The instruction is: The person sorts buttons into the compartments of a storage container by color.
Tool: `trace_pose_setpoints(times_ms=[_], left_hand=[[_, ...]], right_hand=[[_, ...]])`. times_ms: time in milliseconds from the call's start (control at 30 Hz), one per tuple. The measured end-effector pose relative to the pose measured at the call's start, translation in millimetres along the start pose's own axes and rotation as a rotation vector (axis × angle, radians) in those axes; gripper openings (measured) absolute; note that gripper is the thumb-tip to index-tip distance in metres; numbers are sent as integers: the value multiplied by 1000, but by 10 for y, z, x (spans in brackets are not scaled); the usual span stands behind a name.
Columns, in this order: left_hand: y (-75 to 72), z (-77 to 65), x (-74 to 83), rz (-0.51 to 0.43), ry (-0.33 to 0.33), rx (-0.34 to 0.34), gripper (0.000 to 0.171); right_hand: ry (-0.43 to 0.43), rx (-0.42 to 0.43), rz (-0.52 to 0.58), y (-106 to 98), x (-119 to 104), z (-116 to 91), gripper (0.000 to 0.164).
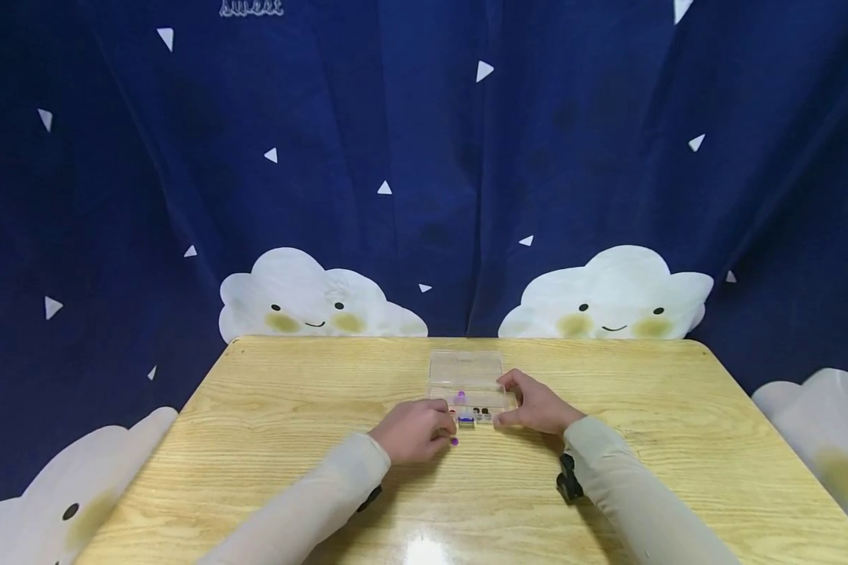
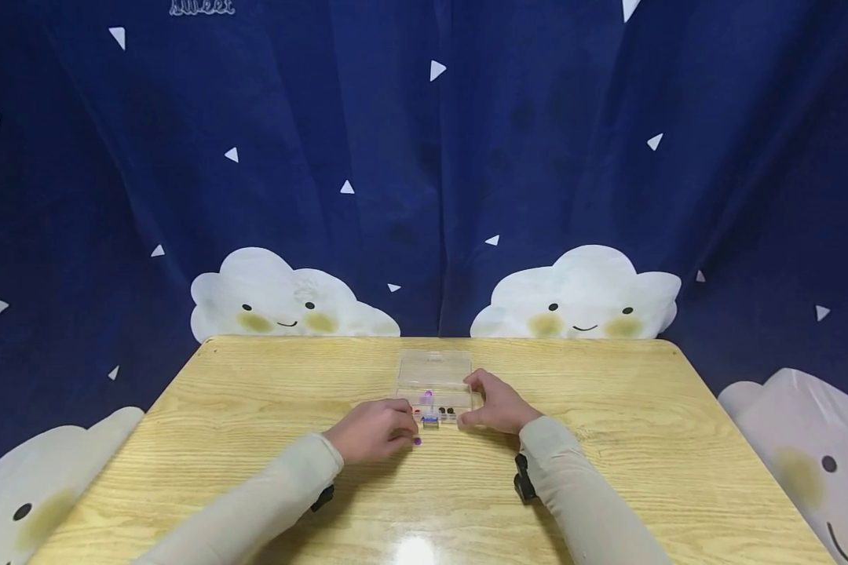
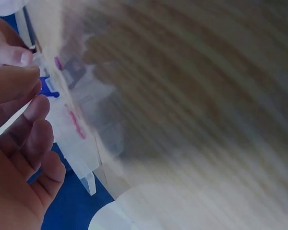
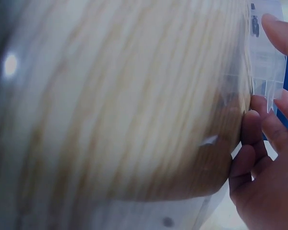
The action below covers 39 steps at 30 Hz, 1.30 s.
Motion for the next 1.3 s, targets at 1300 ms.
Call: trace_pose_setpoints(times_ms=[1300], left_hand=[[148,136,59,14,-74,-74,9]], right_hand=[[-3,-9,-37,-21,1,14,66]])
Point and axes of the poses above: each hand's wrist, its own z-axis towards the middle knuckle, its own y-axis out of the palm, x = y × z, the point moved 4 cm from there along z, towards the middle knuckle, and after that the axes turned 13 degrees about z, right-handed, at the moved point
